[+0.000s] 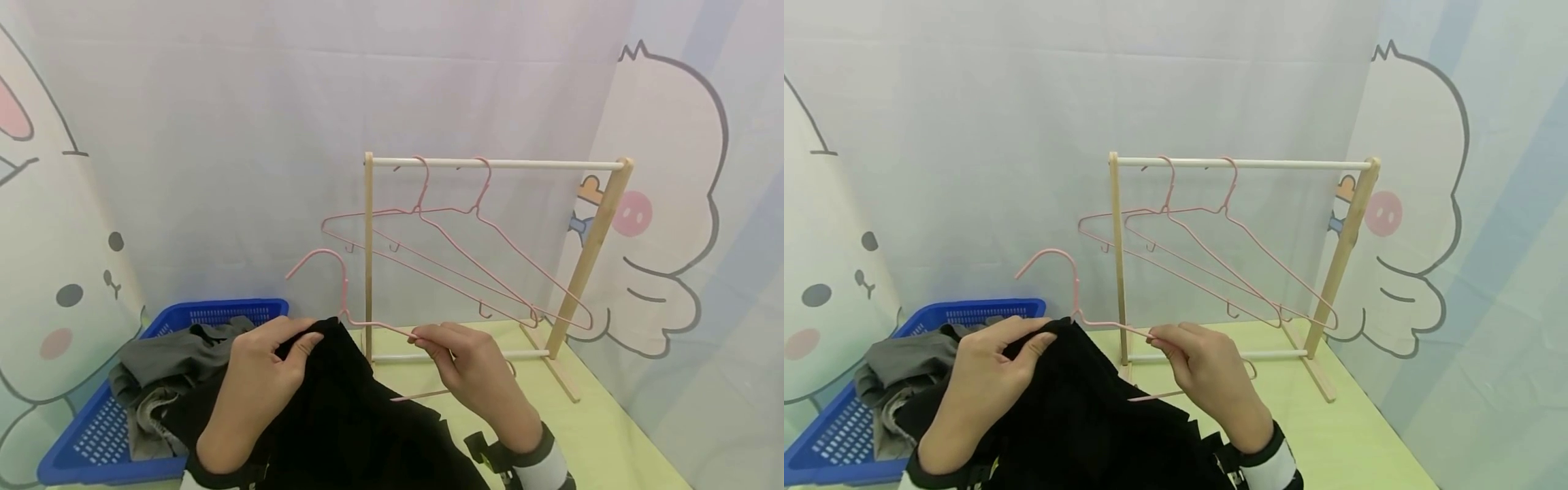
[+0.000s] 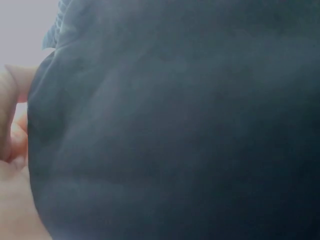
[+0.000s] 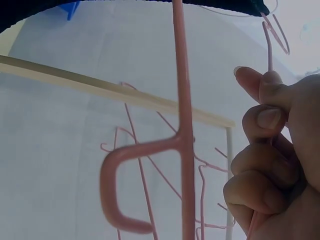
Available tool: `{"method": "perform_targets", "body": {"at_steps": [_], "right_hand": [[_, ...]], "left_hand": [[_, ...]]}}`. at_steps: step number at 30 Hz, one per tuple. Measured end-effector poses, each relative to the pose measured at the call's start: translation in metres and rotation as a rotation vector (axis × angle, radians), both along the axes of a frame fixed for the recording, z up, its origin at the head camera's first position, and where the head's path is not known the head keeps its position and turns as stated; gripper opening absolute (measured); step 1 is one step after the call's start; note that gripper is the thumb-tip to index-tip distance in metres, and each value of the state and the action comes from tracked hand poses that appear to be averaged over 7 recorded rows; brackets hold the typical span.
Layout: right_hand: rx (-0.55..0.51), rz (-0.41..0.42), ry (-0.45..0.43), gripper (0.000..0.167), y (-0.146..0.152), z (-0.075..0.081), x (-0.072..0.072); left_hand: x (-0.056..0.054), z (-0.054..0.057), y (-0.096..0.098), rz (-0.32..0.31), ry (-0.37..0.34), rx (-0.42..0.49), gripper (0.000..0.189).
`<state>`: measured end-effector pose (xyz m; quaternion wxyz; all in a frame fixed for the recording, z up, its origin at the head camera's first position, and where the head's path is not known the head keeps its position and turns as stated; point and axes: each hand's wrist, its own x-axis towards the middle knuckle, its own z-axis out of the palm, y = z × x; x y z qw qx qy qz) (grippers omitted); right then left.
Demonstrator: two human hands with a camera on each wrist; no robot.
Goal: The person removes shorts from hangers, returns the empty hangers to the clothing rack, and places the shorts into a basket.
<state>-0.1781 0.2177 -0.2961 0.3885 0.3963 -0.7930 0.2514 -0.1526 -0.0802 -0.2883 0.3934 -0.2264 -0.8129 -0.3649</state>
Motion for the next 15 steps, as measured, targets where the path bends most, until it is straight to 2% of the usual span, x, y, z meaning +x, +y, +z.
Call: {"method": "perform_targets", "body": {"at_steps": [3, 10, 15], "right_hand": [[0.0, -0.001, 0.0, 0.019, 0.003, 0.002, 0.0], [-0.042, -0.031, -0.044, 0.023, 0.02, 0.01, 0.003], [-0.085, -0.034, -0.039, 0.027, 0.037, 0.017, 0.006]], "left_hand": [[0.0, 0.0, -0.001, 0.005, 0.0, -0.017, 0.019], [-0.003, 0.0, -0.009, -0.03, 0.0, -0.023, 0.02], [-0.004, 0.0, -0.018, -0.005, -0.02, -0.046, 0.02]]}}
